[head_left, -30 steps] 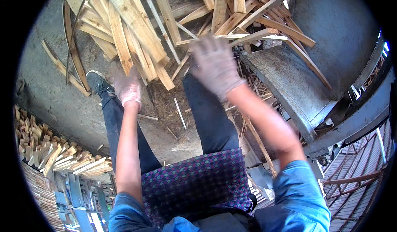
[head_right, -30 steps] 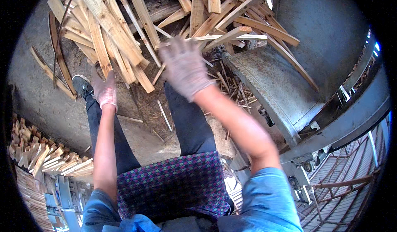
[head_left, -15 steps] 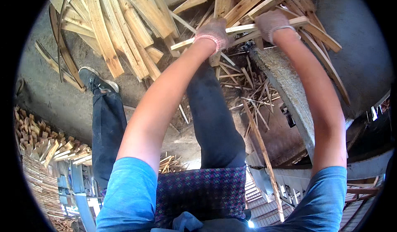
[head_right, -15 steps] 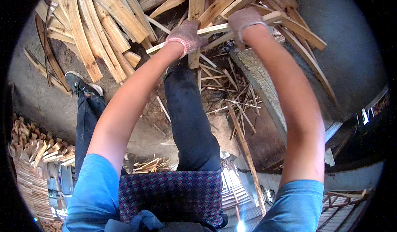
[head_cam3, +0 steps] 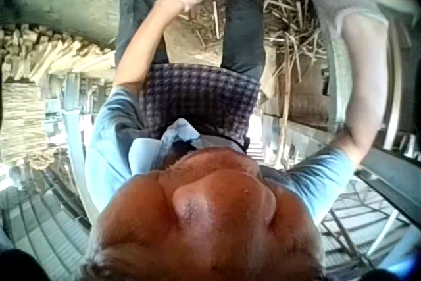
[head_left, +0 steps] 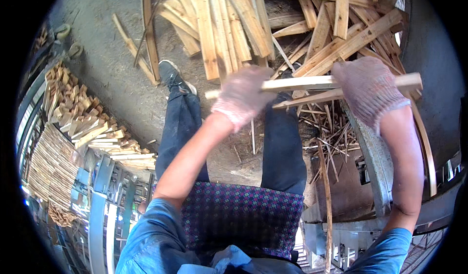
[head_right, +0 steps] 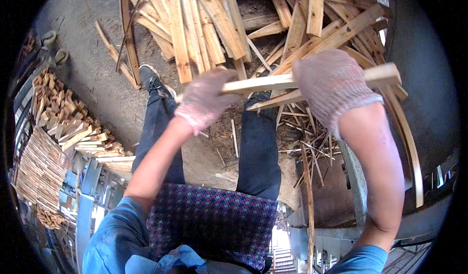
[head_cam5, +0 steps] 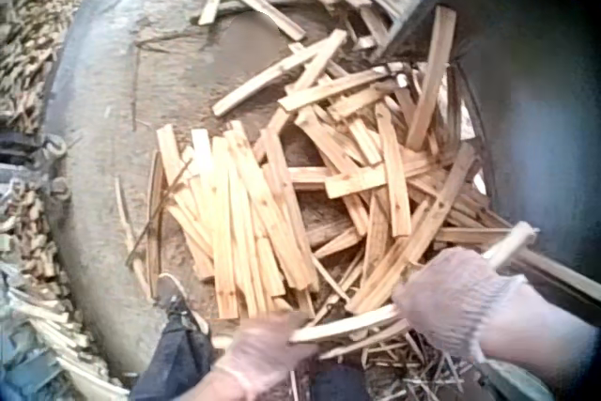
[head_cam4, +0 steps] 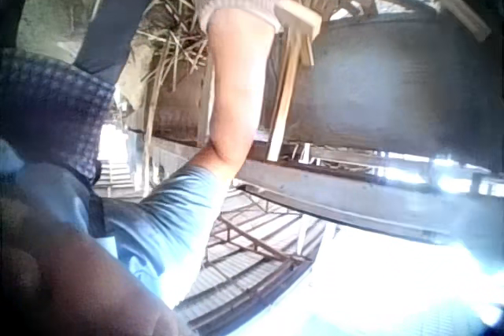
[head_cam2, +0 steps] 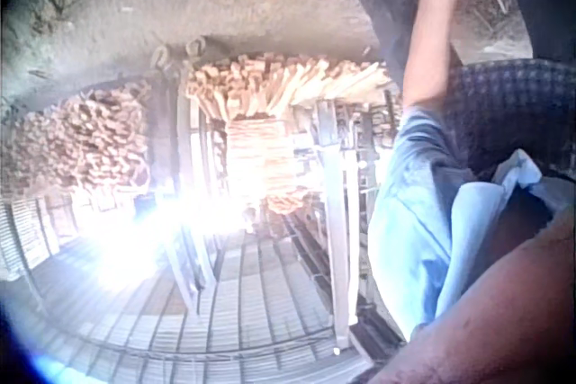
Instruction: The person puts on gloves and repeatedly picks up bundles of wooden planks from a pile on the floor, aligns them, and places them into a metal hopper. The person continues this cycle of gathering and loading wood throughout the clip.
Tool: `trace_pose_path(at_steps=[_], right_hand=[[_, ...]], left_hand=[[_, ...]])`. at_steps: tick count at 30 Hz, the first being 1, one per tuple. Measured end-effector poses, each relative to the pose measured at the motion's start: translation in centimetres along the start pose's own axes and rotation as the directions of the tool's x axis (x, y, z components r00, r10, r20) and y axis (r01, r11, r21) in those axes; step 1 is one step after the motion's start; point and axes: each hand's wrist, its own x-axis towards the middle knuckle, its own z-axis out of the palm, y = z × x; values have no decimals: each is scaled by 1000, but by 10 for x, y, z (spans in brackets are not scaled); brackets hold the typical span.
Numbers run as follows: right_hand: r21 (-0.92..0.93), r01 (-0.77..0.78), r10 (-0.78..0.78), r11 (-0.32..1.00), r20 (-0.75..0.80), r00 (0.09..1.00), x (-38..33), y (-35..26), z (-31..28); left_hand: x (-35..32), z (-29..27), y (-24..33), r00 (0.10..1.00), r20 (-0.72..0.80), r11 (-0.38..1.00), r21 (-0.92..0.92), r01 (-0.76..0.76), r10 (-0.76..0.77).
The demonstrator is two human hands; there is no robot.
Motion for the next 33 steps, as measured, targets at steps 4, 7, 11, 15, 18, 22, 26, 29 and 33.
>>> trace_pose_path(at_steps=[4,7,11,15,18,22,26,29,33], right_hand=[[207,-104,116,973,-45,992,-19,14,-36],[530,-282,313,800,33,949,-17,28,-8],[876,-189,462,444,-44,886,49,-18,49],[893,-130,560,431,-152,814,164,-49,119],[811,-282,533,513,-43,845,239,-64,151],[833,-190,581,521,-182,793,276,-68,167],[942,-189,749,279,-90,656,292,-19,210],[884,28,543,-467,262,797,314,-27,181],[960,-137,563,-243,254,786,335,24,211]], left_hand=[[-16,-35,-73,535,-794,955,201,-219,289],[-6,-77,-117,524,-818,953,-301,-38,-238],[51,-91,-226,635,-724,939,-50,340,-268],[119,-116,-286,744,-653,910,212,357,-140],[174,-120,-352,482,-873,828,323,458,74],[174,-171,-470,850,-481,503,692,518,-214],[146,-183,-470,675,-683,664,371,650,-280],[104,-170,-460,654,-700,851,127,510,-287],[141,-94,-319,828,-420,922,-269,278,-372]])
